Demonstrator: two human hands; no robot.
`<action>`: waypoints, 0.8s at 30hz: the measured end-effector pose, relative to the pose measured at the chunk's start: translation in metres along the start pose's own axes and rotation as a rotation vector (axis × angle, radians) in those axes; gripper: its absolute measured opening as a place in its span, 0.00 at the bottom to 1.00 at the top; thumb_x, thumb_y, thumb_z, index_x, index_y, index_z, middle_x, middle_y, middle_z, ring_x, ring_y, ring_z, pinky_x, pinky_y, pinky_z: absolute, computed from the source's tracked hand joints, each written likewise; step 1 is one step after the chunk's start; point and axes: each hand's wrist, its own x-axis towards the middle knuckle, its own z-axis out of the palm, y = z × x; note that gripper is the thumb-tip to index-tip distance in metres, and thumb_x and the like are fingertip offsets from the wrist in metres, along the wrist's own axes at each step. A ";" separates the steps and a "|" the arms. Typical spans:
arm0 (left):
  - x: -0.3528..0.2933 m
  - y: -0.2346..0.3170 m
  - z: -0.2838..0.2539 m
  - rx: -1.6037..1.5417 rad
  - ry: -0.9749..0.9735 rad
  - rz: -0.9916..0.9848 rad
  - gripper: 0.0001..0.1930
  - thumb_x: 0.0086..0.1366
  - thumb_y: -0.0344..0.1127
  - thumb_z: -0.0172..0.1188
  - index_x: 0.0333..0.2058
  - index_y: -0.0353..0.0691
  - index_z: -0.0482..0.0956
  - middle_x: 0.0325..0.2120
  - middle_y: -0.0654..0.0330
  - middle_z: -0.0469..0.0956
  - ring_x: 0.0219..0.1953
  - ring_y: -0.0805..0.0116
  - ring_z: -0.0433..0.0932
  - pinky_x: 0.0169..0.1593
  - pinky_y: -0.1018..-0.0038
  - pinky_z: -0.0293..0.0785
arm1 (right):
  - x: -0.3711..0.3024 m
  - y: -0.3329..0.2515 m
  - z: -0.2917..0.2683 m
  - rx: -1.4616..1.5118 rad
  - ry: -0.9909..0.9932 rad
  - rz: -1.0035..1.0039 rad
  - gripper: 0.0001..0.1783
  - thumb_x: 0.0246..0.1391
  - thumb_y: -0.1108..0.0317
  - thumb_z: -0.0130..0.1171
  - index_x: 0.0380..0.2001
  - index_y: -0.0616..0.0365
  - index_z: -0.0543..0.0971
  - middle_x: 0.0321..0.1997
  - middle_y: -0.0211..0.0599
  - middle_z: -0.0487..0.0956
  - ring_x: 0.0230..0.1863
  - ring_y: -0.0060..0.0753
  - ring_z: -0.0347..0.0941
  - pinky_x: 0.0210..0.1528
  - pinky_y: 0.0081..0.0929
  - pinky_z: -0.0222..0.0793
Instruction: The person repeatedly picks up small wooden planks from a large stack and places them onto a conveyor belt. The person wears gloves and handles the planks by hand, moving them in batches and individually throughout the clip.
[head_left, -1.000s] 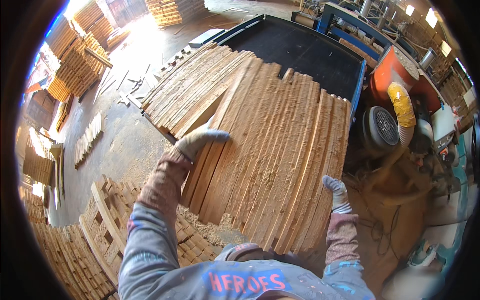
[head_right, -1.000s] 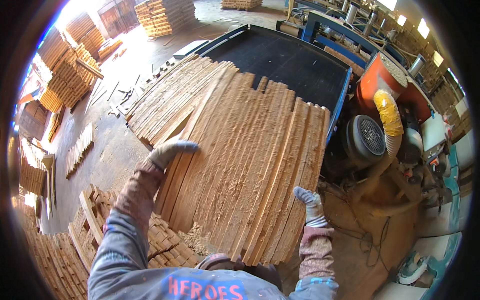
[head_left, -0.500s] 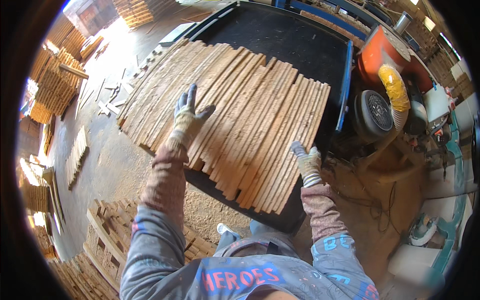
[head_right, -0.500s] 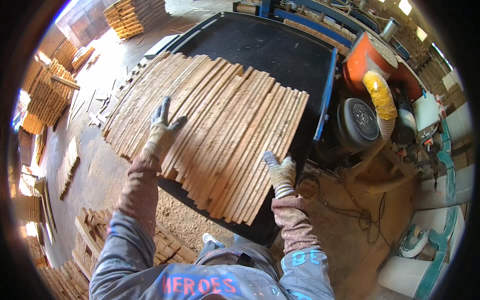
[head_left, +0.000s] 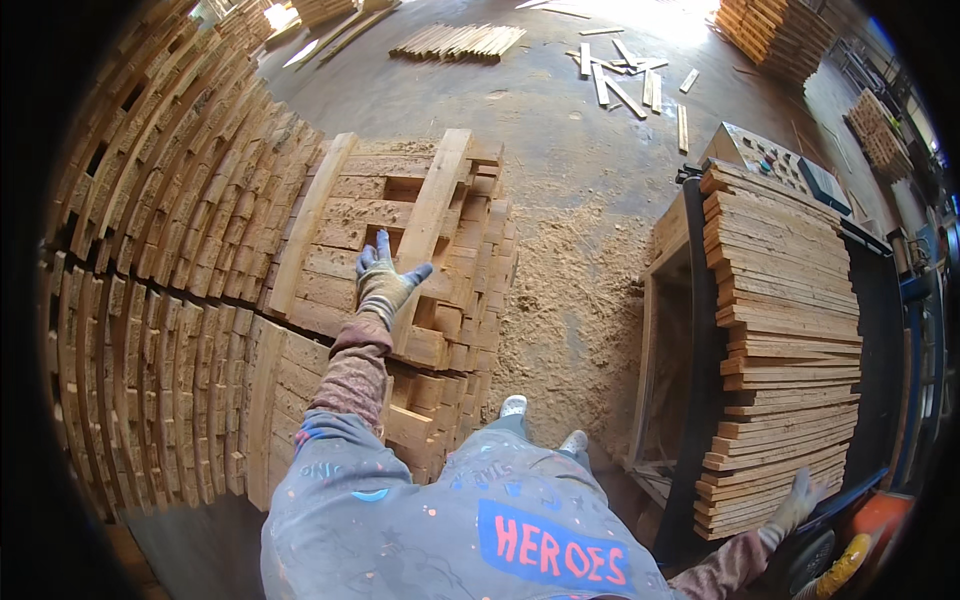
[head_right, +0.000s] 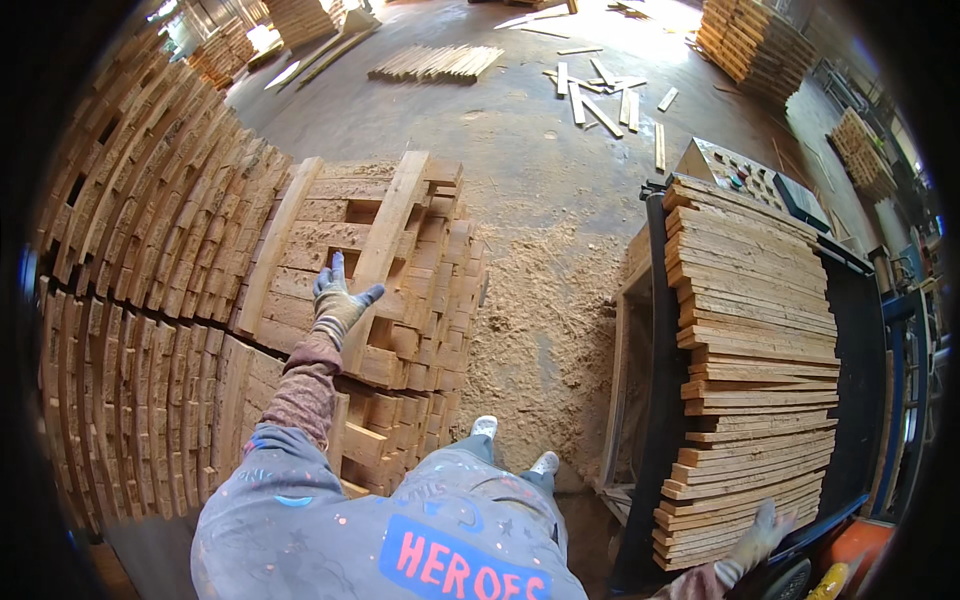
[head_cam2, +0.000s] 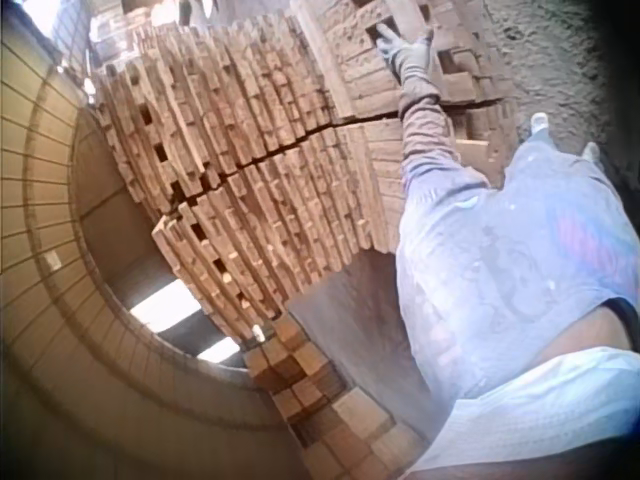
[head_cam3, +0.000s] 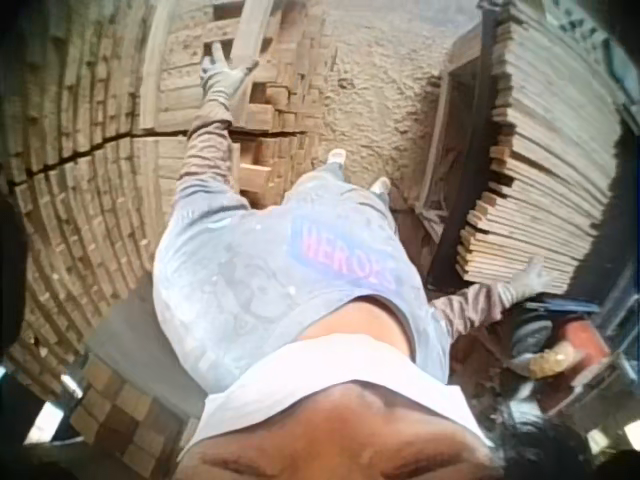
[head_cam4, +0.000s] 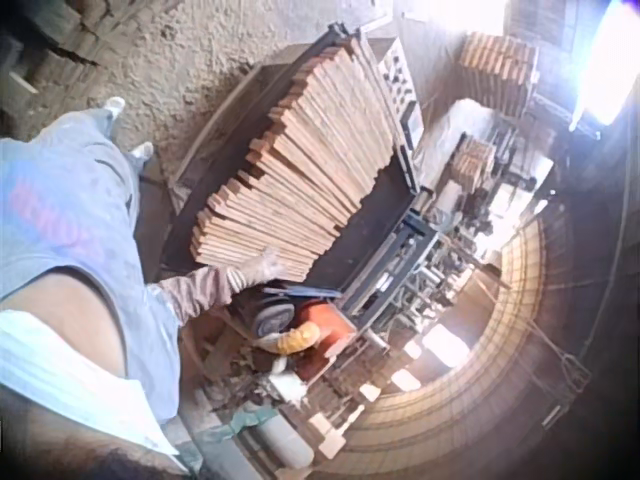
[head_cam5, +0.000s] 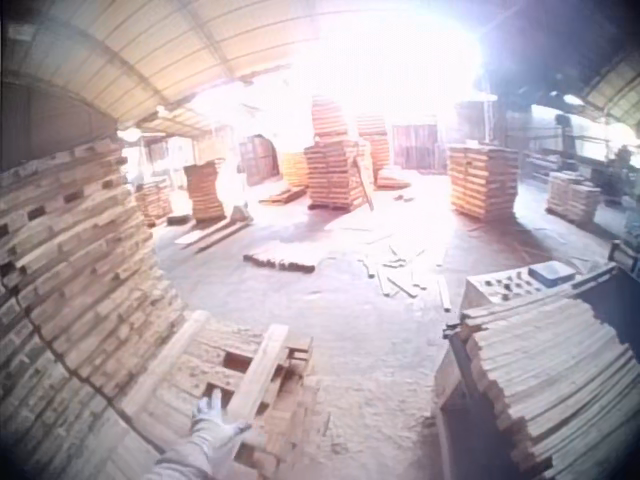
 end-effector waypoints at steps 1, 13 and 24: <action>0.004 -0.012 -0.005 -0.015 -0.187 0.006 0.64 0.46 0.69 0.75 0.75 0.47 0.51 0.67 0.36 0.61 0.69 0.37 0.59 0.71 0.47 0.56 | -0.012 -0.035 0.039 0.044 -0.025 -0.055 0.46 0.61 0.58 0.65 0.73 0.67 0.56 0.70 0.50 0.65 0.65 0.41 0.65 0.69 0.33 0.60; -0.136 0.213 -0.041 -1.468 -0.748 0.397 0.38 0.64 0.31 0.68 0.70 0.37 0.59 0.48 0.63 0.74 0.46 0.73 0.75 0.49 0.77 0.74 | -0.226 -0.187 0.297 0.265 -1.050 -0.135 0.70 0.48 0.33 0.72 0.76 0.65 0.46 0.79 0.59 0.52 0.79 0.50 0.50 0.77 0.38 0.53; -0.258 0.366 0.033 -0.883 -1.560 0.785 0.41 0.63 0.34 0.71 0.72 0.44 0.61 0.61 0.54 0.66 0.51 0.62 0.72 0.60 0.63 0.70 | -0.086 -0.030 -0.013 0.729 0.304 0.316 0.48 0.54 0.68 0.71 0.73 0.65 0.56 0.52 0.51 0.79 0.41 0.35 0.82 0.41 0.30 0.84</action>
